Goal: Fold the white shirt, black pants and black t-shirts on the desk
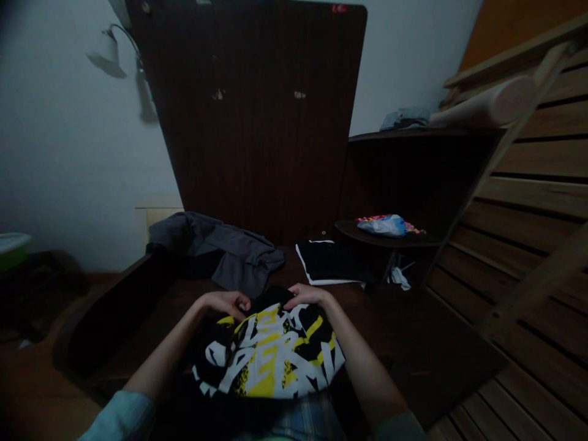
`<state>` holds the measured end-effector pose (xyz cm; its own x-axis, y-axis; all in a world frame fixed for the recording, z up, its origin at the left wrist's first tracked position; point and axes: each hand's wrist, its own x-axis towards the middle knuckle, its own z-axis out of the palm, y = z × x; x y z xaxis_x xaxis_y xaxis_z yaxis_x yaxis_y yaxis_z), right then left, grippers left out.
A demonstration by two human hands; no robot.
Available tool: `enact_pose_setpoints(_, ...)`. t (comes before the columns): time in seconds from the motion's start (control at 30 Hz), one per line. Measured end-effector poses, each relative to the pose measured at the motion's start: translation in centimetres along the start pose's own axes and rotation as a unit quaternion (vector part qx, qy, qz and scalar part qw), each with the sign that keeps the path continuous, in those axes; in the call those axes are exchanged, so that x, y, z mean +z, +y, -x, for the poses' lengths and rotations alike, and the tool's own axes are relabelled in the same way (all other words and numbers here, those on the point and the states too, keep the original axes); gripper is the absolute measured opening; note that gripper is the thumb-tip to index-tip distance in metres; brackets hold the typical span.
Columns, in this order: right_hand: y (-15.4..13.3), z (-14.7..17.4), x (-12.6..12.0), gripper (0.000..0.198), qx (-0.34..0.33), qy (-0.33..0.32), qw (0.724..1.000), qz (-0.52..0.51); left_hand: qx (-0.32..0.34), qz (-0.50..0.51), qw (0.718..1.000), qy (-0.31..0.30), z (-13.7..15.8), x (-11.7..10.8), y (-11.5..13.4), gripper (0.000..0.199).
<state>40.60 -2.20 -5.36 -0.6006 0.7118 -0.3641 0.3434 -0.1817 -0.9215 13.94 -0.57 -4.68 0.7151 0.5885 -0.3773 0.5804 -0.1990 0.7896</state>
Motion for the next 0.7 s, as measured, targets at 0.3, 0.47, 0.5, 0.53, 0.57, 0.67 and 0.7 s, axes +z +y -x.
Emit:
enact_pose_setpoints(0.3,0.5,-0.8,-2.1,0.035,-0.133,0.262,0.948,-0.122,0.02,0.145,0.989,0.037,0.8,-0.9,-0.6,0.044)
enact_pose_setpoints(0.47,0.9,-1.7,-2.0,0.031,-0.136,0.265,0.955,-0.015,0.016,0.18,0.982,0.051,1.1,-0.3,-0.4,0.043)
enact_pose_setpoints(0.5,0.9,-1.7,-1.8,0.031,-0.14,0.246,0.959,0.0,0.015,0.19,0.981,0.043,1.0,-0.1,-0.3,0.044)
enact_pose_setpoints(0.53,0.8,-1.6,-1.6,0.031,-0.142,0.224,0.964,0.01,0.016,0.198,0.98,0.033,0.9,0.2,-0.1,0.044)
enact_pose_setpoints(0.57,0.6,-1.4,-1.3,0.032,-0.141,0.199,0.97,0.015,0.018,0.203,0.979,0.018,0.8,0.4,0.0,0.045)
enact_pose_setpoints(0.67,0.0,-0.5,-0.4,0.032,-0.117,0.114,0.986,0.01,0.027,0.206,0.977,-0.042,0.5,1.1,0.3,0.045)
enact_pose_setpoints(0.7,-0.2,-0.2,-0.2,0.033,-0.104,0.086,0.991,0.005,0.027,0.203,0.977,-0.065,0.4,1.2,0.3,0.045)
